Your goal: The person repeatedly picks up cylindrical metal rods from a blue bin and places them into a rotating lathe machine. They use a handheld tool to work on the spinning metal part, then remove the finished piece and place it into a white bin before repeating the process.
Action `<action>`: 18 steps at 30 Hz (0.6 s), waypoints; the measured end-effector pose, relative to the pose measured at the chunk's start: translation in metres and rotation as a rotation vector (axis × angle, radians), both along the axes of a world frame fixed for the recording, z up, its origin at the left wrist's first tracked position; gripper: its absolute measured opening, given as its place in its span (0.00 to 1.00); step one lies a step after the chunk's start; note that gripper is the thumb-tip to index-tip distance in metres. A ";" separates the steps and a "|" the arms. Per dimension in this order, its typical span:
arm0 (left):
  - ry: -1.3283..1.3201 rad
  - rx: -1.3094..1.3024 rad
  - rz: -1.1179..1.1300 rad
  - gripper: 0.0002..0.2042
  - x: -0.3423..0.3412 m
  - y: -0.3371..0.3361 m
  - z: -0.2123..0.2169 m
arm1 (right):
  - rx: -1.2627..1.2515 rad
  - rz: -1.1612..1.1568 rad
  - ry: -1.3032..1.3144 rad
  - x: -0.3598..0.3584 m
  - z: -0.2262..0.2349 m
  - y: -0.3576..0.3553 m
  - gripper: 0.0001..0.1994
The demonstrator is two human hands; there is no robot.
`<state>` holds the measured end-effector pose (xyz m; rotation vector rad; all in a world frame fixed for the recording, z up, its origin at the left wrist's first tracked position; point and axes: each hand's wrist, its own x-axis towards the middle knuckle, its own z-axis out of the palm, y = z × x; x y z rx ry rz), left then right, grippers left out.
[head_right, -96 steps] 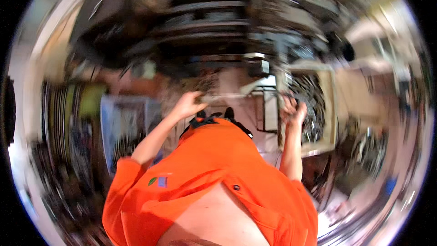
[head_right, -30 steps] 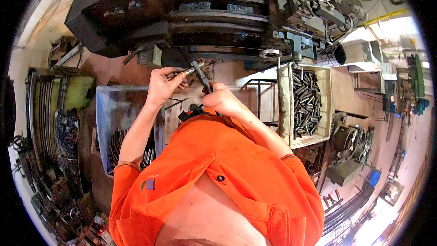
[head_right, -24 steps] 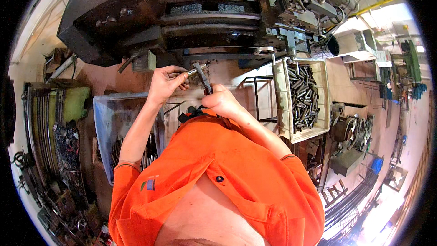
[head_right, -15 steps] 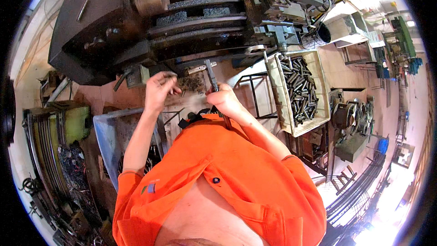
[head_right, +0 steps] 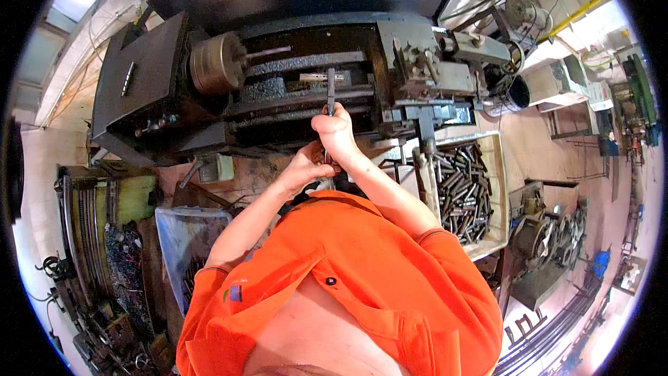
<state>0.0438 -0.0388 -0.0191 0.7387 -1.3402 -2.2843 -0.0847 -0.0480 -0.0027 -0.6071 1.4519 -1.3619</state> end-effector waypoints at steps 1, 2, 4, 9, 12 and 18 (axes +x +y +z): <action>-0.047 0.013 0.013 0.26 -0.008 -0.009 0.003 | -0.006 -0.002 0.087 -0.005 0.003 -0.006 0.07; -0.035 0.057 -0.005 0.26 -0.014 -0.018 0.004 | -0.011 -0.005 0.174 -0.009 0.007 -0.011 0.07; -0.008 0.155 -0.044 0.24 -0.023 -0.029 0.002 | -0.026 -0.006 0.125 -0.017 0.013 -0.019 0.07; 0.046 0.103 0.117 0.22 -0.040 -0.044 0.025 | -0.001 0.058 0.158 -0.030 0.022 -0.042 0.13; 0.024 0.141 0.072 0.28 -0.037 -0.054 0.022 | -0.007 0.076 0.209 -0.029 0.028 -0.053 0.14; 0.085 0.083 0.093 0.23 -0.029 -0.063 0.022 | 0.018 0.052 0.179 -0.017 0.028 -0.067 0.12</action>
